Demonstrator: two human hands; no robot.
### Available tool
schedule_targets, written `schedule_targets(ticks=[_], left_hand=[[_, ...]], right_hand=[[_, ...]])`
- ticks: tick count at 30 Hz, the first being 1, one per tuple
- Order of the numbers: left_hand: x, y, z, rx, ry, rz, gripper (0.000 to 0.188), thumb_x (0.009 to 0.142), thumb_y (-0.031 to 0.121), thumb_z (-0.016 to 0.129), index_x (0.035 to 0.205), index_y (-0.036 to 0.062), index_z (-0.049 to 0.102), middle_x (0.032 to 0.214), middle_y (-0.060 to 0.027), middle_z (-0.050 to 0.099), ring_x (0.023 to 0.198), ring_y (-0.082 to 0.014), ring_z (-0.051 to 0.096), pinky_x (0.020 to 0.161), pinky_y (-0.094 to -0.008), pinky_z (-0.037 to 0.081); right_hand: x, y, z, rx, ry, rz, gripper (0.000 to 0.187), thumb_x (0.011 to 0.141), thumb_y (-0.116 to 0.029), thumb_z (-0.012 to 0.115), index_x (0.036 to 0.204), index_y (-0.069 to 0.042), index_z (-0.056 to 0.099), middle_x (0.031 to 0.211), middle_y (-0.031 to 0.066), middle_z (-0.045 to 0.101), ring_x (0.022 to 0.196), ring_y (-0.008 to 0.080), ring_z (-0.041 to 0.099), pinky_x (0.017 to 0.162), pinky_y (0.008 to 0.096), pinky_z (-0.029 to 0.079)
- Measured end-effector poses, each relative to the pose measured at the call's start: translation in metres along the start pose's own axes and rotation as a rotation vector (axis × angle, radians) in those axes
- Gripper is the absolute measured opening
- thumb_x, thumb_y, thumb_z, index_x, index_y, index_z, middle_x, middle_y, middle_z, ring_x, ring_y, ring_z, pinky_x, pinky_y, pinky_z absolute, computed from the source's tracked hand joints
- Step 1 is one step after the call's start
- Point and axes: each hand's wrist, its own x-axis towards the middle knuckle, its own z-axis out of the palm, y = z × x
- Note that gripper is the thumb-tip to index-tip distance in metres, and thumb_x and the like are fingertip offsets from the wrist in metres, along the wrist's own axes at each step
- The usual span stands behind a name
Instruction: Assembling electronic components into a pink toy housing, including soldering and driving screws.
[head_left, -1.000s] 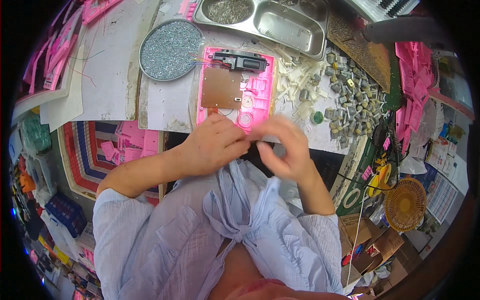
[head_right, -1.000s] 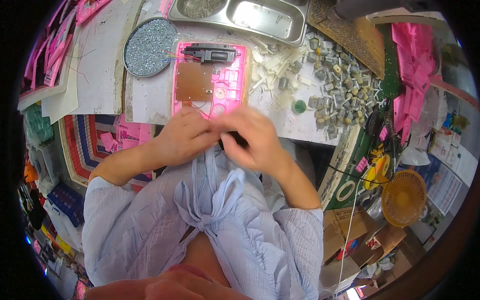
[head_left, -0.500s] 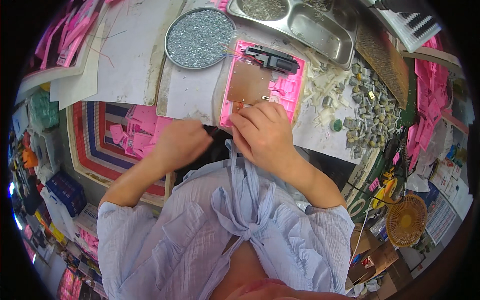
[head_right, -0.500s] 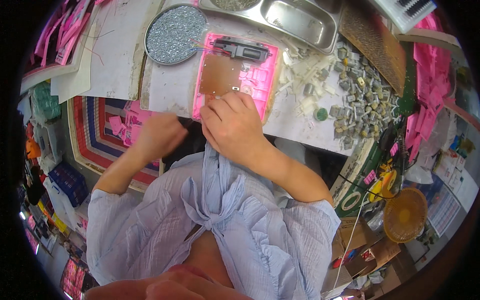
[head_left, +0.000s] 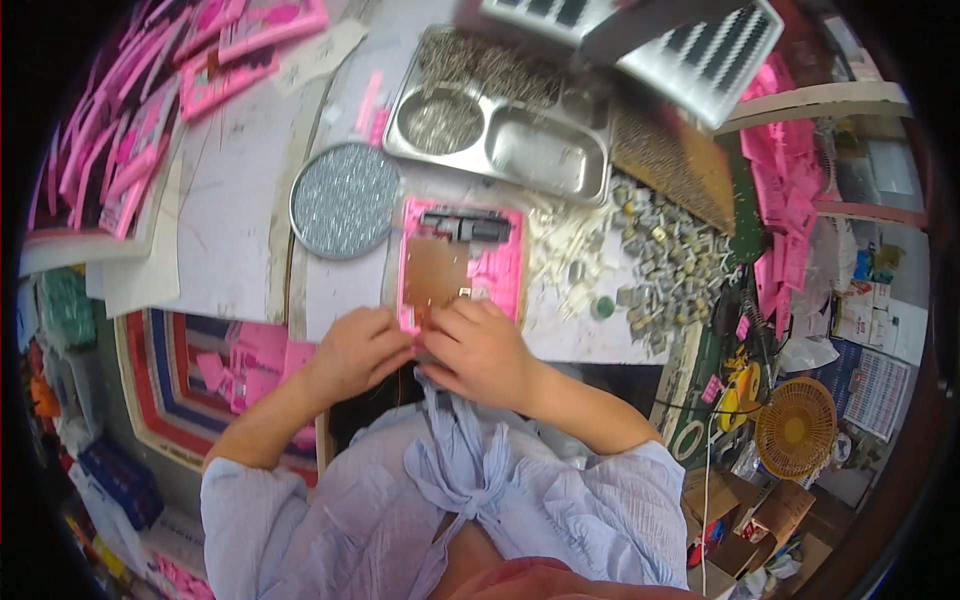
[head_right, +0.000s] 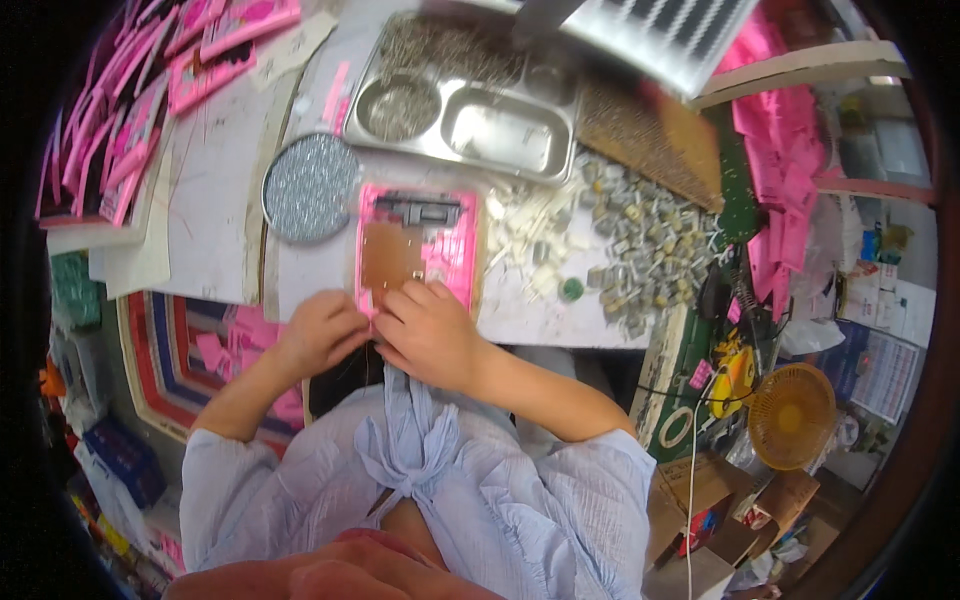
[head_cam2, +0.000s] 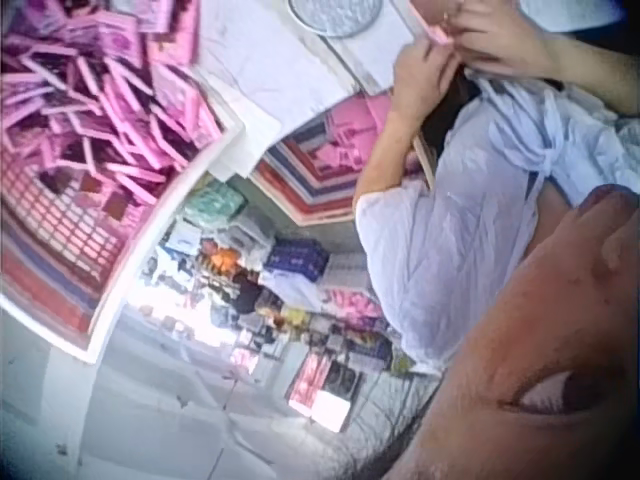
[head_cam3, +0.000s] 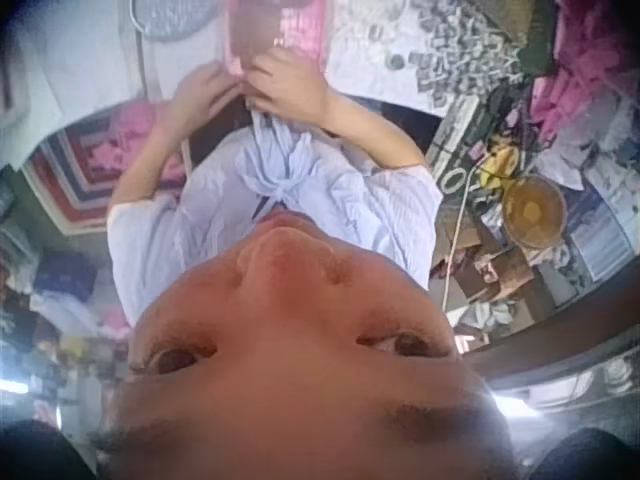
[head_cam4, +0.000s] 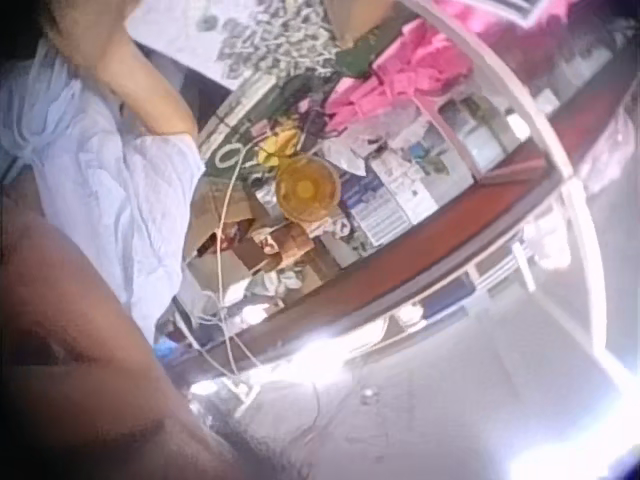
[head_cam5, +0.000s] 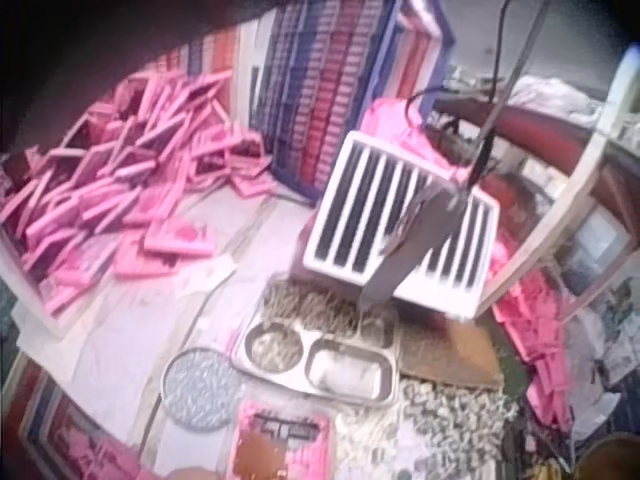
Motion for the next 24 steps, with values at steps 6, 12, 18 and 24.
schedule_targets(ticks=[6,12,18,24], left_hand=[[0.003,-0.005,-0.012,0.006,-0.044,0.097,0.024,0.078,0.014,0.083,0.096,0.0114,0.068,0.084,-0.0056,0.059,0.074,-0.0278,0.06,0.063,-0.0402,0.047],[0.013,-0.005,-0.016,-0.022,-0.103,0.069,0.018,0.082,0.017,0.08,0.095,0.0117,0.068,0.082,-0.0057,0.058,0.073,-0.0282,0.061,0.064,-0.041,0.048],[0.005,-0.003,-0.013,-0.011,-0.067,0.039,0.022,0.078,0.016,0.084,0.095,0.0127,0.069,0.082,-0.0048,0.058,0.072,-0.0263,0.061,0.061,-0.0399,0.048],[0.007,-0.002,-0.013,0.003,-0.065,0.028,0.022,0.078,0.014,0.083,0.095,0.0116,0.069,0.082,-0.006,0.057,0.072,-0.0279,0.06,0.061,-0.0405,0.047]], right_hand=[[0.026,0.134,-0.165,0.044,0.557,0.468,0.012,0.087,-0.011,0.074,0.093,-0.001,0.074,0.085,0.0081,0.074,0.077,0.017,0.069,0.073,0.0314,0.055],[0.128,0.23,-0.209,-0.352,0.458,0.027,0.011,0.087,-0.015,0.076,0.095,-0.008,0.074,0.088,0.004,0.069,0.09,0.0199,0.065,0.078,0.0325,0.052],[0.17,0.228,-0.204,-0.822,0.283,-0.094,0.01,0.084,-0.019,0.076,0.088,-0.011,0.071,0.088,0.002,0.069,0.088,0.0264,0.063,0.079,0.0381,0.054],[0.142,0.306,-0.214,-0.623,0.516,-0.284,0.043,0.091,-0.011,0.068,0.134,-0.014,0.059,0.126,0.0121,0.066,0.086,0.0289,0.065,0.074,0.0379,0.054]])
